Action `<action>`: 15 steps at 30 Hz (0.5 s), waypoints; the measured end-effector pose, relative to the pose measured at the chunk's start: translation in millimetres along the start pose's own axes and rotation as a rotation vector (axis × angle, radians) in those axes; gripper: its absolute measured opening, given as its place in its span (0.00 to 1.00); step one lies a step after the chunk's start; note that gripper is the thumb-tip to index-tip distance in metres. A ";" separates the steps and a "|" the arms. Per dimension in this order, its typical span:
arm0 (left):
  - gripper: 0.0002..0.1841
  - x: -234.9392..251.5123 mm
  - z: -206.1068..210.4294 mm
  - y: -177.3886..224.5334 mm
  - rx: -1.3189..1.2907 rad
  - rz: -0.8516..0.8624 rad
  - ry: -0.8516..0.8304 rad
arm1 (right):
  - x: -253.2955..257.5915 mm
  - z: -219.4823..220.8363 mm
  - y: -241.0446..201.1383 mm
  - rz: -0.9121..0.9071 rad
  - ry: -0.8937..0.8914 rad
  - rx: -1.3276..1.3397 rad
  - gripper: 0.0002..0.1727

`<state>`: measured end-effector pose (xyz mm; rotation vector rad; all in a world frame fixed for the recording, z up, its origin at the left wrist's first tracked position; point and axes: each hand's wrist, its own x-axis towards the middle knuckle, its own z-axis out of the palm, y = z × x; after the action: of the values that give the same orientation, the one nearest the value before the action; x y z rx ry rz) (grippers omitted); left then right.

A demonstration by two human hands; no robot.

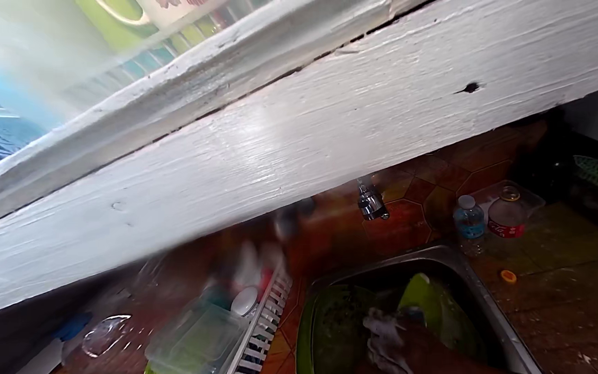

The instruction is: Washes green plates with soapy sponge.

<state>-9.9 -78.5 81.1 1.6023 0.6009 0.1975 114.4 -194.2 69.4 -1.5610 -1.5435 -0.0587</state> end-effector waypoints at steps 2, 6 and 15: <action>0.15 -3.6 4.6 11.4 -0.082 -0.079 0.039 | -2.0 9.5 25.7 -0.010 0.109 -0.119 0.15; 0.14 -6.2 -3.1 16.3 -0.259 -0.122 0.016 | 22.8 -10.4 82.4 0.489 0.192 -0.044 0.25; 0.15 -1.0 0.0 0.1 -0.387 0.022 0.084 | -1.1 28.8 3.5 0.075 0.083 0.020 0.21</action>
<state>-10.7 -79.1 81.4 1.2313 0.5702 0.3759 101.5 -176.9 50.0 -1.5803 -1.4159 -0.0644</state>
